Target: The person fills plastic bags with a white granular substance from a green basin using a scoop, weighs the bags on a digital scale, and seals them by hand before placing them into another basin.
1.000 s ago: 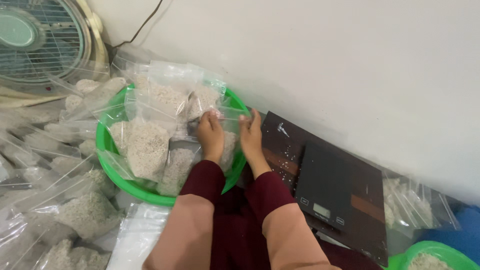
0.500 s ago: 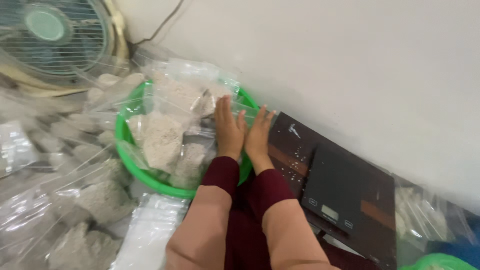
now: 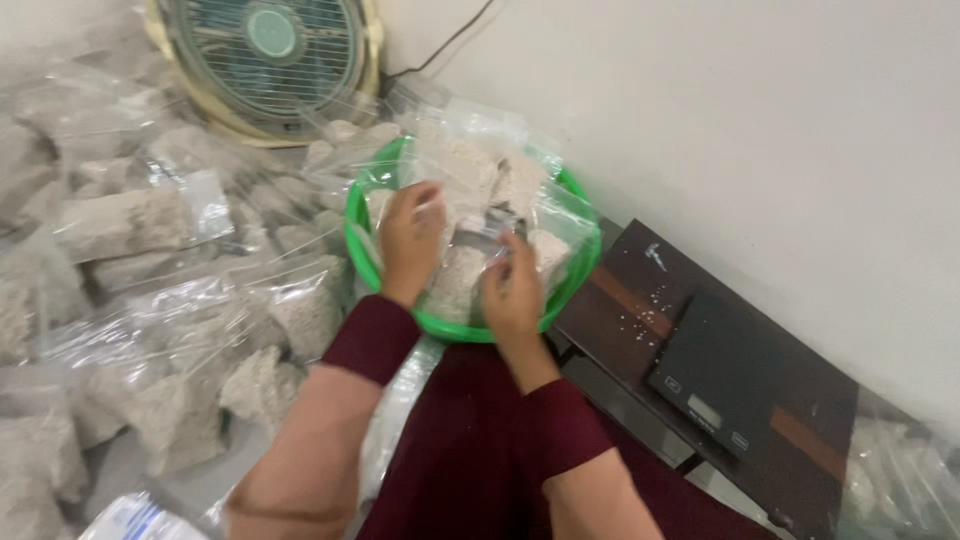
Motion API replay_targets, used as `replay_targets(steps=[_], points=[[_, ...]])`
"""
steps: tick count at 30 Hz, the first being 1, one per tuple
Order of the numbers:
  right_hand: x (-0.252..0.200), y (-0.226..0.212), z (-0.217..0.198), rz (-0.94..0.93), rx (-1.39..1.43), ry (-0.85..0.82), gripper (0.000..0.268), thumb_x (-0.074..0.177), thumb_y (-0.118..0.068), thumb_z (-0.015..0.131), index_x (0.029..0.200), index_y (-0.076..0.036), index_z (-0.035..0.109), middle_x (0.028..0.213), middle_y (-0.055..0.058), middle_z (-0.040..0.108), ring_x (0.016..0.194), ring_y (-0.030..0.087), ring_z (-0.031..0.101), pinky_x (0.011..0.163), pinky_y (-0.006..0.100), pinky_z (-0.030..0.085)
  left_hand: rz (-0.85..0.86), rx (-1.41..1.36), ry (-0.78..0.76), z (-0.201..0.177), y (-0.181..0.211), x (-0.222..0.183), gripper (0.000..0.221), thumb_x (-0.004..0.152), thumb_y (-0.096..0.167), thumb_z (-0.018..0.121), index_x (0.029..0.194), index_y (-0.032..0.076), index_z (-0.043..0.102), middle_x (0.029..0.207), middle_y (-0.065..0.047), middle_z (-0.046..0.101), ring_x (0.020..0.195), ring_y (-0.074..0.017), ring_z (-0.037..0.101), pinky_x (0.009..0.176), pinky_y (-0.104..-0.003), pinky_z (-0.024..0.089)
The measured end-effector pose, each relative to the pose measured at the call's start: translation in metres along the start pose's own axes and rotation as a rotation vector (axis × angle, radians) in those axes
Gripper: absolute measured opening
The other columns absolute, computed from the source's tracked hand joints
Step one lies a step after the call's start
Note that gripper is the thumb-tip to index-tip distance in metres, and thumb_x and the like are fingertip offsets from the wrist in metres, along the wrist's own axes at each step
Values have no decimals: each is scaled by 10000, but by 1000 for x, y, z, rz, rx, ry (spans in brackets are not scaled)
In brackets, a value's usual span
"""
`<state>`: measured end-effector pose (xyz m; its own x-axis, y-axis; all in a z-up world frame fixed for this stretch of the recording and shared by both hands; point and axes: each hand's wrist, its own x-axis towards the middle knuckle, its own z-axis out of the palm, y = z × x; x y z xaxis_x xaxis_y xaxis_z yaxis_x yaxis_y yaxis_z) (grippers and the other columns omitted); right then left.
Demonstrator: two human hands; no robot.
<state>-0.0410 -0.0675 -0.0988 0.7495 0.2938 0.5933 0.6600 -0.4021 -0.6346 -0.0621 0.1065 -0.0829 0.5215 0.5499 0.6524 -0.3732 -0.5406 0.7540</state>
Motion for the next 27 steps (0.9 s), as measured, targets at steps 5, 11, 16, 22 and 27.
replay_targets(steps=[5,11,16,22,27], points=[[-83,-49,82,-83,227,-60,408,846,-32,613,1252,-69,613,1119,136,647,940,295,676,768,333,576,-324,240,-66,-123,-22,-64,247,995,265,622,1142,73,670,1060,-149,683,1046,-339,658,816,-421,568],[-149,-50,112,114,18,-602,524,879,-141,587,1376,-52,447,1231,175,524,1040,300,618,840,384,547,-700,522,-229,-177,-88,-164,309,941,392,641,1150,169,688,1029,-77,716,1045,-271,677,864,-428,544],[-150,-39,122,165,-267,-914,595,898,-147,555,1436,17,359,1312,272,466,1237,424,495,954,520,480,-878,535,-341,-172,-96,-203,387,910,308,652,1230,91,657,1189,-151,681,1172,-313,627,977,-444,504],[-160,-12,139,208,-381,-1009,594,891,-93,504,1449,4,323,1359,278,433,1306,437,418,975,540,437,-928,589,-364,-144,-107,-221,469,844,389,724,1174,61,664,1142,-153,673,1151,-333,633,972,-442,507],[-127,-72,97,376,-284,-1059,771,902,-133,574,1526,36,154,1537,345,217,1443,477,218,1099,629,291,-873,497,-201,-131,-87,-214,317,814,183,761,1096,69,676,1054,-121,649,1077,-319,645,952,-420,499]])
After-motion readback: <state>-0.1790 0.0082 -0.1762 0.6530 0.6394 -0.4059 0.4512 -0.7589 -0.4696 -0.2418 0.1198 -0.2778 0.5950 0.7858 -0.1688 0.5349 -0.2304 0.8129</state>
